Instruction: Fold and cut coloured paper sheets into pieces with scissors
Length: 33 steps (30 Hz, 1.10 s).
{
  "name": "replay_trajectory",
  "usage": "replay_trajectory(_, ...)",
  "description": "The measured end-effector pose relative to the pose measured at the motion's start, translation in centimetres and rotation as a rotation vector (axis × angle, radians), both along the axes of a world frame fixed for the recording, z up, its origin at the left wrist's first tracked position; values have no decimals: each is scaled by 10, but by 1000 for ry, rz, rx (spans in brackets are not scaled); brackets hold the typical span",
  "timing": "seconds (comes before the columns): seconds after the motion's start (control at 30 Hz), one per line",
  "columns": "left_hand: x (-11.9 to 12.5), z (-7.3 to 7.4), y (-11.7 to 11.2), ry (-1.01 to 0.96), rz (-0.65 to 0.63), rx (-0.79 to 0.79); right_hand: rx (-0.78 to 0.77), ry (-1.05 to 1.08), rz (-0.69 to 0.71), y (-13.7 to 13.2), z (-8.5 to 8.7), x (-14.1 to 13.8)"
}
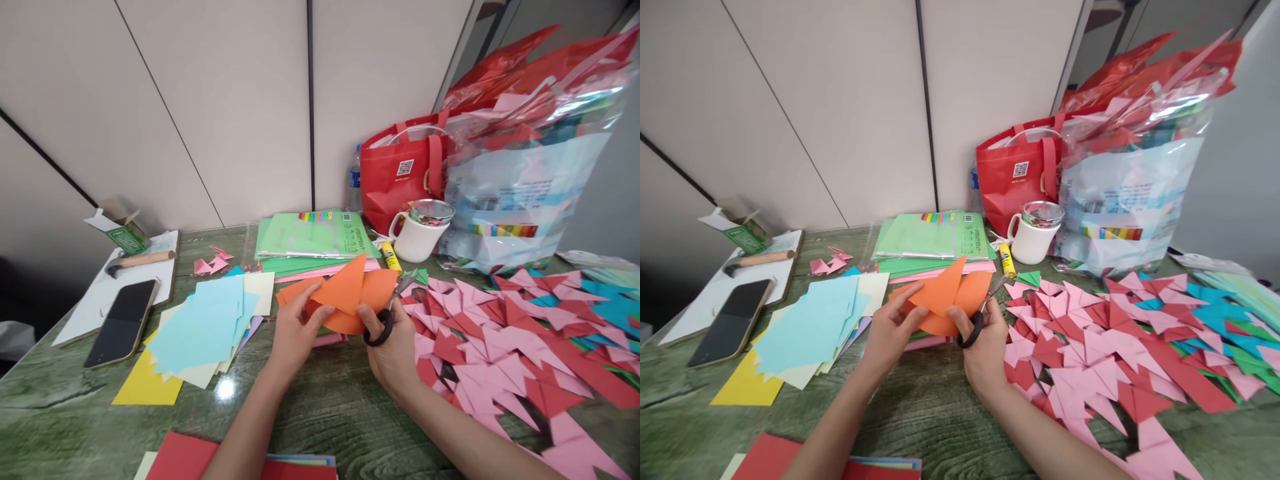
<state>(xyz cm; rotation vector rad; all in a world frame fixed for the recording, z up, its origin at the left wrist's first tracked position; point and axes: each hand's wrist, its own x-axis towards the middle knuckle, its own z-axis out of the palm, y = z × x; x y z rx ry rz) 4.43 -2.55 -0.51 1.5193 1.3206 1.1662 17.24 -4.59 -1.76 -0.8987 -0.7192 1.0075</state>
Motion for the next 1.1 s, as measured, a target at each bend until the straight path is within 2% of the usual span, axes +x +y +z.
replay_trajectory(0.07, -1, -1, 1, -3, 88, 15, 8, 7, 15, 0, 1, -1)
replay_trajectory(0.1, -3, -1, 2, 4, 157, 73, 12, 6, 14, 0, 1, -2)
replay_trajectory(0.2, -7, 2, 1, 167, 405, 417, 14, -9, -20, 0, 1, -3)
replay_trajectory(0.27, -10, 6, -2, 348, 496, 717, 6, -33, -56, 0, 1, -3)
replay_trajectory(0.3, -10, 7, -3, 429, 471, 857, 4, -44, -73, 1, 1, -3)
replay_trajectory(0.33, -10, 7, -4, 499, 381, 966, 2, -56, -88, 1, 1, -2)
replay_trajectory(0.4, -8, 6, -5, 602, 73, 1060, -3, -87, -123, 2, 0, -2)
replay_trajectory(0.47, -5, 2, -5, 656, -190, 1008, -5, -128, -160, 2, 0, -1)
replay_trajectory(0.5, -4, 0, -4, 674, -240, 969, 2, -146, -178, 2, 1, -1)
replay_trajectory(0.57, -3, -6, -2, 709, -223, 914, 30, -177, -211, 1, 1, -1)
replay_trajectory(0.67, -4, -13, 0, 741, -124, 896, 78, -262, -226, -4, 3, -2)
replay_trajectory(0.8, -7, -15, 0, 646, -22, 819, 179, -407, -165, -13, 3, -3)
replay_trajectory(0.87, -8, -11, -2, 503, 44, 652, 247, -436, -86, -14, 0, -3)
replay_trajectory(0.93, -7, -5, -4, 282, 121, 404, 272, -453, 60, -14, -3, -3)
replay_trajectory(1.03, -4, 6, -2, -195, 248, 96, 224, -440, 383, -13, -4, -5)
replay_trajectory(1.1, -3, 12, 2, -535, 375, 20, 176, -424, 560, -13, -1, -7)
